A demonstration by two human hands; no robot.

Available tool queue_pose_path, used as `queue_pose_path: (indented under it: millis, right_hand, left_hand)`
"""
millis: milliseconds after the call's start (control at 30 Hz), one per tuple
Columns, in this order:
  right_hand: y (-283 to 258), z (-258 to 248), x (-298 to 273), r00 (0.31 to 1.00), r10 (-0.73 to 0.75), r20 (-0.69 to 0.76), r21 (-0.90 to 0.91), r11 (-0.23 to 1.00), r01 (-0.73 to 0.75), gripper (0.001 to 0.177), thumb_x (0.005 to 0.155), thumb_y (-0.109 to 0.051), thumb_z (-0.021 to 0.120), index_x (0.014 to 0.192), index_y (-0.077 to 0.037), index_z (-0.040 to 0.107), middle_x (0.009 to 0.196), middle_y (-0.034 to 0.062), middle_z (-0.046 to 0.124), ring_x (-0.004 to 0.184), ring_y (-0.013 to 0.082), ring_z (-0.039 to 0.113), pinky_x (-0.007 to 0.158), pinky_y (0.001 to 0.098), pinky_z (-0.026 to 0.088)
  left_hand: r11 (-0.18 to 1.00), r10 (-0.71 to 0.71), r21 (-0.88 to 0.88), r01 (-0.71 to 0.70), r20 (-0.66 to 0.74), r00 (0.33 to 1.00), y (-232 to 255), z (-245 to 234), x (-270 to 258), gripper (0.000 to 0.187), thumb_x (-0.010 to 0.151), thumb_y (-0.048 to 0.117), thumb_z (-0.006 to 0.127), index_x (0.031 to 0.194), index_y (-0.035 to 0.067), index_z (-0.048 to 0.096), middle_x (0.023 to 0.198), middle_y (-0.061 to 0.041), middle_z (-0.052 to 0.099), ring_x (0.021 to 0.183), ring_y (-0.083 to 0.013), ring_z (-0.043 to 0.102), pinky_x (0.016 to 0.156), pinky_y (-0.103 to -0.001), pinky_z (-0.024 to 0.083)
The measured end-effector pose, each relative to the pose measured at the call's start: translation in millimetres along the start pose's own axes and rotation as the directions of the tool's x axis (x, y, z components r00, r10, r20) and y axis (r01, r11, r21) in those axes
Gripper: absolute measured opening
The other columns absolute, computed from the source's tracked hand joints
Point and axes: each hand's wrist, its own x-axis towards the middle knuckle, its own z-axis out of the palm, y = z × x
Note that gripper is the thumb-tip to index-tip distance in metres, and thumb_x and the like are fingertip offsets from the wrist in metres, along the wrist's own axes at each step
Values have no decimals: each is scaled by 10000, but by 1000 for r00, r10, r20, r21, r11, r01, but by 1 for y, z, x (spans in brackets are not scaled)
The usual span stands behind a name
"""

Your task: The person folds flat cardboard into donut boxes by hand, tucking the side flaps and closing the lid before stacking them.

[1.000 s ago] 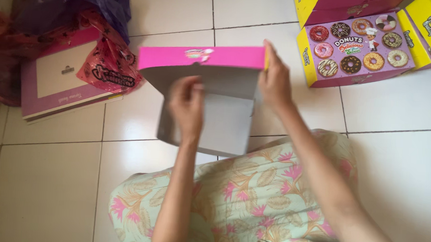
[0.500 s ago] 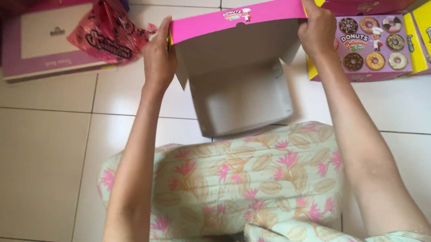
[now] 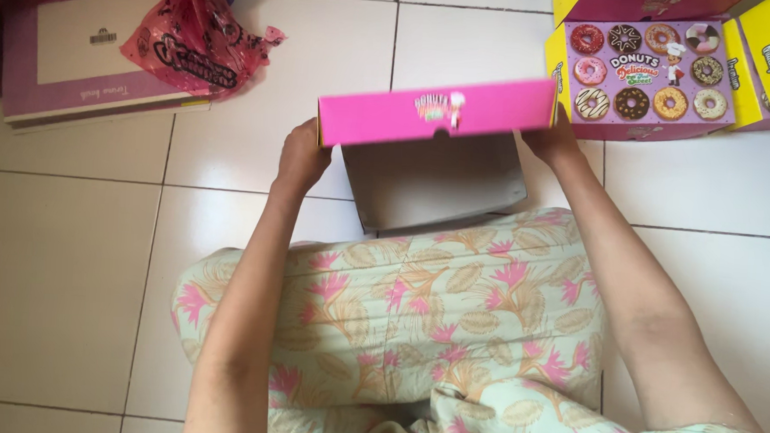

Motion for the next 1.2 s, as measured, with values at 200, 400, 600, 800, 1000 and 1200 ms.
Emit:
queue_pose_path:
  millis: [200,400,600,800,1000,1200]
  right_hand:
    - [46,30,-41,986,-112,-121,390,908,151,255,1014,-193,617,1172,-17,713,1090,186,725,1007,303,703,860,398,561]
    - [5,-9,-67,912,390,126,837,452,-309,679,1010,-608,424,1366,-70,636,1170,111,711,1011,226,686,816,388,556]
    - [-33,-24,-78,802,390,453,826,155,-542,950,851,-868,181,1349,-141,534,1019,136,696,797,305,708,691,475,611]
    - [-27,-16,-96,815,306,492,855,8,-519,552,1043,-609,441,1237,-122,615,997,120,672,821,274,698,719,471,605]
    - [-38,-17,-106,781,473,409,863,78,-500,420,1059,-487,507,1225,-133,659,1002,56,689,786,172,676,660,375,582]
    - [-46,-15,-108,756,361,546,793,70,-606,648,1026,-648,478,1308,-84,627,877,80,641,627,164,602,521,313,501]
  left_hand:
    - [979,-34,203,-2,173,984,-1,5,-30,743,770,52,696,1487,133,518,962,-211,693,867,-415,678,709,-513,534]
    - [552,-688,-358,753,315,654,8,0,-33,745,1012,625,467,1279,-41,668,897,-170,738,796,-304,755,734,-477,622]
    - [225,-426,-518,825,709,562,49,-7,-60,1114,776,910,380,1290,-50,619,920,-162,724,773,-289,749,650,-377,640]
    - [105,-367,-552,827,751,548,62,-18,-64,961,788,873,386,1222,49,623,838,-111,661,658,-216,659,527,-338,582]
    - [149,-492,-625,766,625,606,55,-18,-69,482,830,537,689,1075,124,737,745,-32,585,590,-155,515,479,-302,429]
    - [321,-615,-733,600,321,720,39,9,-74,408,780,484,767,879,89,746,671,17,607,559,-92,552,502,-235,443]
